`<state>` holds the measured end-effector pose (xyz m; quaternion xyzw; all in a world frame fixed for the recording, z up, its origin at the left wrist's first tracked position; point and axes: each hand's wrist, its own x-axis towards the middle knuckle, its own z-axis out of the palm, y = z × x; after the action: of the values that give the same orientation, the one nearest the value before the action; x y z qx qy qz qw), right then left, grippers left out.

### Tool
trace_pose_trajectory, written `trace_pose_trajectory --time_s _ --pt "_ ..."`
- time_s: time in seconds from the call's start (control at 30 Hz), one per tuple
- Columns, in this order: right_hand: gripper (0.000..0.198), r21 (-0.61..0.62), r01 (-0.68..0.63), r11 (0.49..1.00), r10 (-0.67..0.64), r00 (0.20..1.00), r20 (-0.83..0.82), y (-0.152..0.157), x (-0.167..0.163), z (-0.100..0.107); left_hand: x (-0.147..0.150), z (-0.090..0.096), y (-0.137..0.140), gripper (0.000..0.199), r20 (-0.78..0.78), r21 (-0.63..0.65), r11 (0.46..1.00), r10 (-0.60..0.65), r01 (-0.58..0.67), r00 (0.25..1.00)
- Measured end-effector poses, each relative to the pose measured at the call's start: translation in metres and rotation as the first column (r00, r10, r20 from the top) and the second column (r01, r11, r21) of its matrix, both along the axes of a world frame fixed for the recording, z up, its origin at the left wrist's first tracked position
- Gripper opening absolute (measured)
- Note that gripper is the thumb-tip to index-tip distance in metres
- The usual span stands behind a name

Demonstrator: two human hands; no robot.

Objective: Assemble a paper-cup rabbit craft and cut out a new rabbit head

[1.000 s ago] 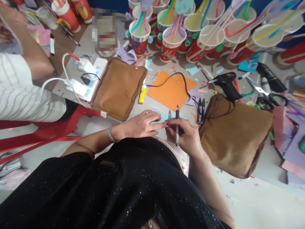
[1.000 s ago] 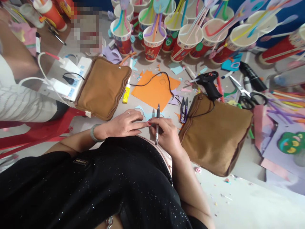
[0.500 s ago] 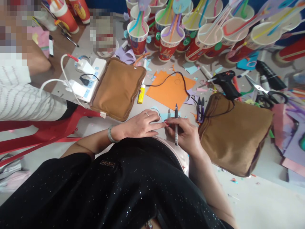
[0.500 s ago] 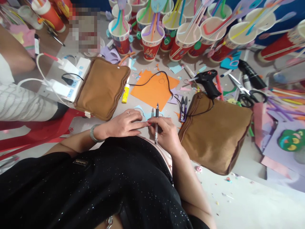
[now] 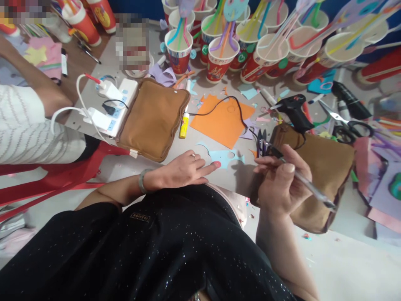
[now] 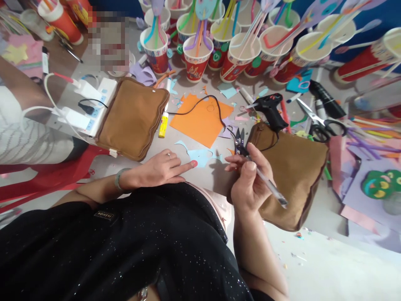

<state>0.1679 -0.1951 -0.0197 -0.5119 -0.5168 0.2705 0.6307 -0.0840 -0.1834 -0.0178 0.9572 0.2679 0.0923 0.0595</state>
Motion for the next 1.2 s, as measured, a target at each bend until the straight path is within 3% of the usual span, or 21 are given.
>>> trace_pose_trajectory --time_s 0.1,0.2,0.33,0.43,0.53,0.67,0.8,1.03,1.2 --pt "0.021 -0.085 -0.07 0.994 0.078 0.992 0.1 0.002 0.007 0.013 0.003 0.008 -0.008 0.059 -0.089 -0.029 0.998 0.047 -0.049 0.995" --pt "0.019 -0.228 -0.218 0.949 0.27 0.936 0.228 0.01 0.013 0.028 0.002 0.014 -0.015 0.066 -0.169 -0.073 0.994 0.065 -0.078 0.984" --pt "0.019 -0.391 -0.457 0.799 0.578 0.763 0.29 0.035 0.011 0.04 -0.005 0.015 -0.021 0.076 -0.189 -0.071 0.995 0.062 -0.077 0.98" --pt "0.024 -0.444 -0.596 0.669 0.739 0.597 0.312 0.06 0.002 0.041 -0.008 0.017 -0.023 0.079 -0.144 -0.087 0.994 0.059 -0.072 0.988" --pt "0.026 -0.488 -0.653 0.579 0.815 0.475 0.332 0.08 -0.007 0.038 -0.006 0.018 -0.022 0.082 -0.127 -0.128 0.988 0.073 -0.089 0.989" --pt "0.027 -0.527 -0.681 0.508 0.858 0.346 0.38 0.091 -0.015 0.033 -0.001 0.015 -0.02 0.087 -0.108 -0.136 0.986 0.078 -0.092 0.991" --pt "0.026 -0.557 -0.686 0.468 0.877 0.282 0.39 0.094 -0.017 0.029 0.002 0.011 -0.019 0.084 -0.101 -0.146 0.986 0.066 -0.081 0.993" --pt "0.027 -0.576 -0.695 0.431 0.896 0.255 0.363 0.095 -0.018 0.026 0.006 0.01 -0.016 0.078 -0.092 -0.159 0.985 0.055 -0.069 0.994" --pt "0.026 -0.554 -0.7 0.45 0.882 0.253 0.397 0.093 -0.018 0.026 0.007 0.012 -0.014 0.076 -0.087 -0.184 0.981 0.044 -0.059 0.995"
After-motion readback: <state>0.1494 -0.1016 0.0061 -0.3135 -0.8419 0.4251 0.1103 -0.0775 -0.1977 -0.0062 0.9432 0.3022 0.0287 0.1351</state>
